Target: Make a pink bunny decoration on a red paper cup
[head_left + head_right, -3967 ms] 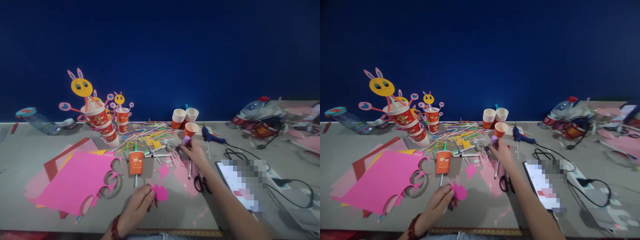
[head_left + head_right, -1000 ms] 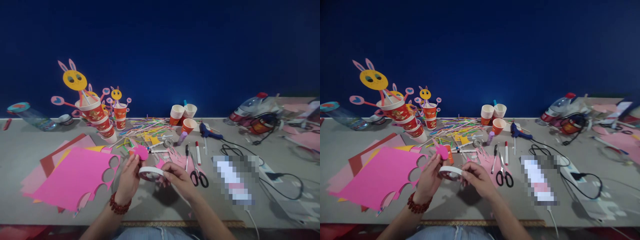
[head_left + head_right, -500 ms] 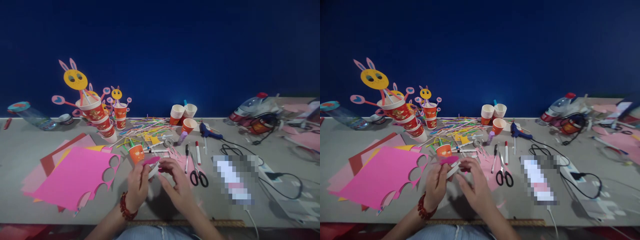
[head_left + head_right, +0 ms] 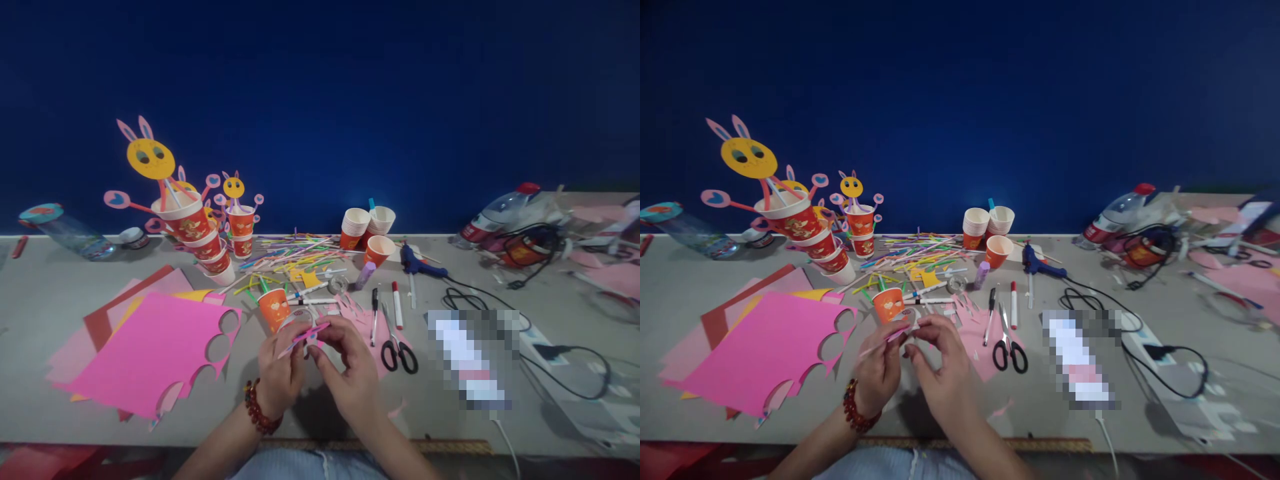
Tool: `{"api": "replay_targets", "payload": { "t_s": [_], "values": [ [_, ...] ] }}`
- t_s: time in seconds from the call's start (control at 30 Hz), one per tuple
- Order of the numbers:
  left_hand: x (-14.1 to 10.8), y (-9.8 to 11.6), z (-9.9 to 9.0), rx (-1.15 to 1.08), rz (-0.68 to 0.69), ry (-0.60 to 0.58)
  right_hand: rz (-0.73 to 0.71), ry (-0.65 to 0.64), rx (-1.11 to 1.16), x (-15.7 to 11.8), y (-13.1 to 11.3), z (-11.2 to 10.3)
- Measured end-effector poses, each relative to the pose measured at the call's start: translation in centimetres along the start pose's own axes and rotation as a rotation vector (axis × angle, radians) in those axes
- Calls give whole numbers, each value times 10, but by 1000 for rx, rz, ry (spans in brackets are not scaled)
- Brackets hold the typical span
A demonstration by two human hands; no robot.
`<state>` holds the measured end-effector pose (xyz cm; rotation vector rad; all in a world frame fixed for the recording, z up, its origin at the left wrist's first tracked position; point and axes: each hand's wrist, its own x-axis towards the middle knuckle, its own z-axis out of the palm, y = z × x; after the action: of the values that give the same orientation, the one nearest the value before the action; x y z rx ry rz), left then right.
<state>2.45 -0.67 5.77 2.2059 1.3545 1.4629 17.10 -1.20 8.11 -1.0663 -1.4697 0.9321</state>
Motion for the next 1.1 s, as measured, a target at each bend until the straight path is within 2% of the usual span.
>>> {"api": "replay_targets", "payload": {
  "t_s": [0.2,0.3,0.43,0.63,0.8,0.97,1.1],
  "values": [
    [-2,-4,3,-60,-59,13,-1,8,-8,3,1,-5],
    [-1,-5,3,-87,-114,26,5,-33,5,2,2,-9],
    [5,-3,1,-19,-149,49,29,-102,94,-3,4,-10],
    [10,1,-3,-49,-212,72,145,-61,236,-9,7,-7],
    [11,1,-4,-70,-236,72,140,-118,99,-4,-1,-8],
    [10,-1,-2,-83,-164,38,79,-115,-57,2,-4,-7],
    [10,-1,-2,-60,-122,40,55,-128,-96,3,-5,-6]
  ]
}}
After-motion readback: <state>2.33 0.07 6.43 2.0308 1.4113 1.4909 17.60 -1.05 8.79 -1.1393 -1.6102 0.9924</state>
